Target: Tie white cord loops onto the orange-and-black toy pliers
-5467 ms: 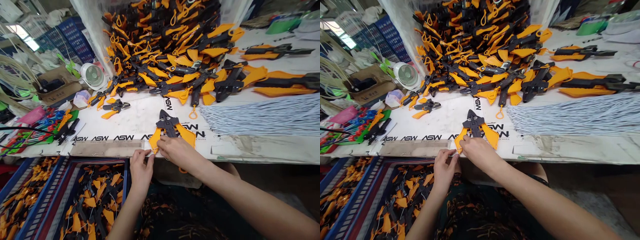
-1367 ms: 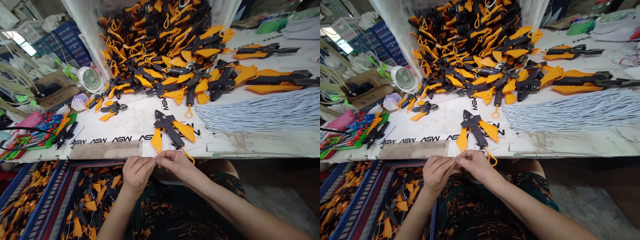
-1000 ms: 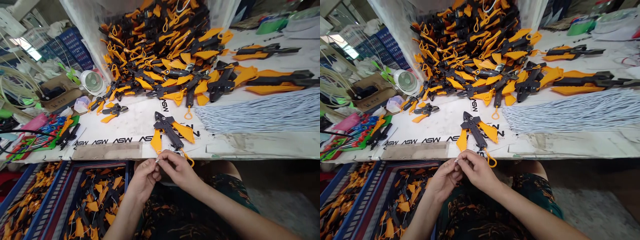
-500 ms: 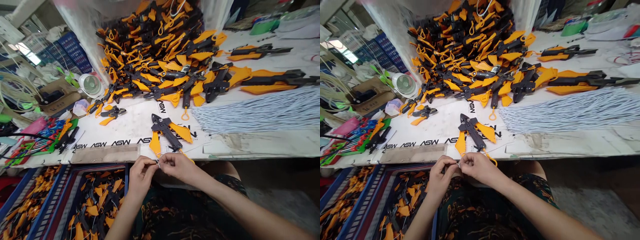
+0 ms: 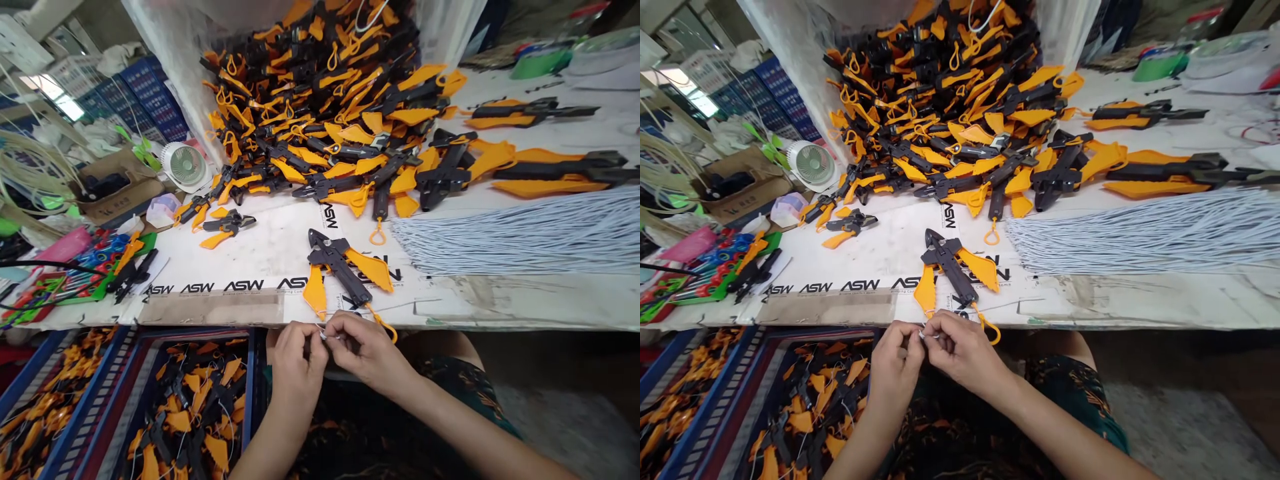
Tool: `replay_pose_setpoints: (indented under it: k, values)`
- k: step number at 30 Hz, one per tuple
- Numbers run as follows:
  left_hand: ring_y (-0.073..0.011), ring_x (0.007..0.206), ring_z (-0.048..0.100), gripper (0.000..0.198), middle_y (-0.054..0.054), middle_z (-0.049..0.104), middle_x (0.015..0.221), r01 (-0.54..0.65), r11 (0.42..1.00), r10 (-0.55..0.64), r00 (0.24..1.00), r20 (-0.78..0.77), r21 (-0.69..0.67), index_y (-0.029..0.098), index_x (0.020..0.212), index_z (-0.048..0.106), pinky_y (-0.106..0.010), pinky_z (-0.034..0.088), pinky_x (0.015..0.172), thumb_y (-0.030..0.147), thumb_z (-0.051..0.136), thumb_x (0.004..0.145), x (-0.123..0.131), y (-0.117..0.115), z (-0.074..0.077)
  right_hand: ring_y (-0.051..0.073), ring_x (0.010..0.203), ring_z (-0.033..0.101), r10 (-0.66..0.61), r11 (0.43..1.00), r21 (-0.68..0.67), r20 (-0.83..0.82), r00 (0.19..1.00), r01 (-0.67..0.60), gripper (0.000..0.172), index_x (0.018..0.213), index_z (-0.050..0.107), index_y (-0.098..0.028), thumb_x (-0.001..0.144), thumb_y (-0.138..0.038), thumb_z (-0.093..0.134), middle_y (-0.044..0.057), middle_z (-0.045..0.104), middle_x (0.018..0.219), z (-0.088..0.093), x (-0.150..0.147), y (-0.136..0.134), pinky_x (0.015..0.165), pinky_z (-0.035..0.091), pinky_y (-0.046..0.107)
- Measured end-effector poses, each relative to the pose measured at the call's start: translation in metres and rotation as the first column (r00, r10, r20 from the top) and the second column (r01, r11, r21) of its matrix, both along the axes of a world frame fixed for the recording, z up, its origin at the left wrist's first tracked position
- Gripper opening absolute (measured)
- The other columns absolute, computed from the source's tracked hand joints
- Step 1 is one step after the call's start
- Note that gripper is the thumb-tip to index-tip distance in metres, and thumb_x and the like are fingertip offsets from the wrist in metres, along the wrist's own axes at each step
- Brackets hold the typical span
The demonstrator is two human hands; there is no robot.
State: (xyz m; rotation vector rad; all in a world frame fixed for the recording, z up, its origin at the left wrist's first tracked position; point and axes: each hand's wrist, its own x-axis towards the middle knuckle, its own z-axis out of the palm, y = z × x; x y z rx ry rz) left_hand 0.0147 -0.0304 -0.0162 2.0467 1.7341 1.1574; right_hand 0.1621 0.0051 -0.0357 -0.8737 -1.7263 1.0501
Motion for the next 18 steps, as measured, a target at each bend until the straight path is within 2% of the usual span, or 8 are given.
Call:
replay_pose_setpoints:
  k: [2,3,5,9,12,14,18]
  values:
    - [-0.0142,0.068,0.063,0.016,-0.001,0.066,0.073,0.036,0.996,-0.025,0.992,0.126,-0.086,0.018,0.083,0.062,-0.023,0.048,0.061,0.018,0.051,0.094,0.000,0.000,0.002,0.013,0.062,0.048,0.043,0.998,-0.047,-0.053,0.998,-0.045,0.014,0.078,0.056,-0.020,0.090,-0.026,0.051,0.000,0.054,0.072,0.000,0.001,0.002,0.058,0.040,0.023]
    - [-0.0137,0.069,0.063,0.015,-0.001,0.066,0.075,0.059,0.995,-0.045,0.985,0.166,-0.083,0.018,0.085,0.063,-0.023,0.049,0.062,0.018,0.051,0.094,-0.001,0.000,0.002,0.013,0.063,0.048,0.054,0.993,-0.103,-0.082,0.995,-0.063,0.015,0.079,0.055,-0.020,0.091,-0.029,0.051,-0.001,0.053,0.071,0.001,0.000,0.003,0.059,0.040,0.023]
    - [-0.0136,0.075,0.065,0.013,-0.002,0.067,0.082,0.098,0.995,-0.097,0.977,0.188,0.004,0.019,0.093,0.064,-0.022,0.051,0.066,0.017,0.052,0.095,-0.005,0.003,0.000,0.013,0.061,0.045,0.073,0.966,-0.239,-0.129,0.989,-0.103,0.020,0.080,0.054,-0.020,0.092,-0.036,0.052,-0.002,0.049,0.068,0.002,-0.001,0.003,0.057,0.038,0.024]
    - [-0.0128,0.082,0.066,0.016,-0.004,0.068,0.090,0.229,0.947,-0.252,0.965,0.076,0.227,0.021,0.104,0.063,-0.021,0.053,0.071,0.012,0.053,0.095,-0.017,0.008,-0.008,0.011,0.056,0.037,0.130,0.887,-0.418,-0.180,0.975,-0.196,0.032,0.083,0.054,-0.020,0.090,-0.051,0.056,-0.005,0.043,0.066,0.004,-0.003,0.004,0.053,0.032,0.023]
    - [-0.0138,0.080,0.066,0.016,-0.005,0.068,0.089,0.306,0.916,-0.296,0.952,-0.078,0.261,0.020,0.103,0.060,-0.023,0.053,0.070,0.009,0.052,0.094,-0.024,0.010,-0.012,0.011,0.056,0.036,0.185,0.837,-0.480,-0.204,0.961,-0.263,0.039,0.084,0.054,-0.020,0.088,-0.058,0.058,-0.005,0.042,0.065,0.006,-0.002,0.004,0.052,0.030,0.023]
    - [-0.0145,0.078,0.064,0.014,-0.004,0.067,0.086,0.293,0.927,-0.272,0.955,-0.117,0.233,0.020,0.100,0.057,-0.024,0.051,0.069,0.009,0.050,0.094,-0.027,0.010,-0.012,0.011,0.056,0.037,0.220,0.815,-0.498,-0.208,0.953,-0.297,0.040,0.086,0.055,-0.020,0.088,-0.059,0.058,-0.005,0.043,0.066,0.006,-0.001,0.003,0.052,0.030,0.023]
    - [-0.0138,0.072,0.060,0.011,-0.002,0.062,0.082,0.209,0.976,-0.207,0.978,-0.034,0.065,0.021,0.094,0.052,-0.024,0.047,0.065,0.013,0.044,0.096,-0.026,0.003,-0.013,0.013,0.064,0.042,0.153,0.882,-0.425,-0.148,0.977,-0.203,0.034,0.085,0.056,-0.019,0.091,-0.053,0.057,-0.003,0.048,0.071,0.002,-0.003,0.000,0.058,0.035,0.024]
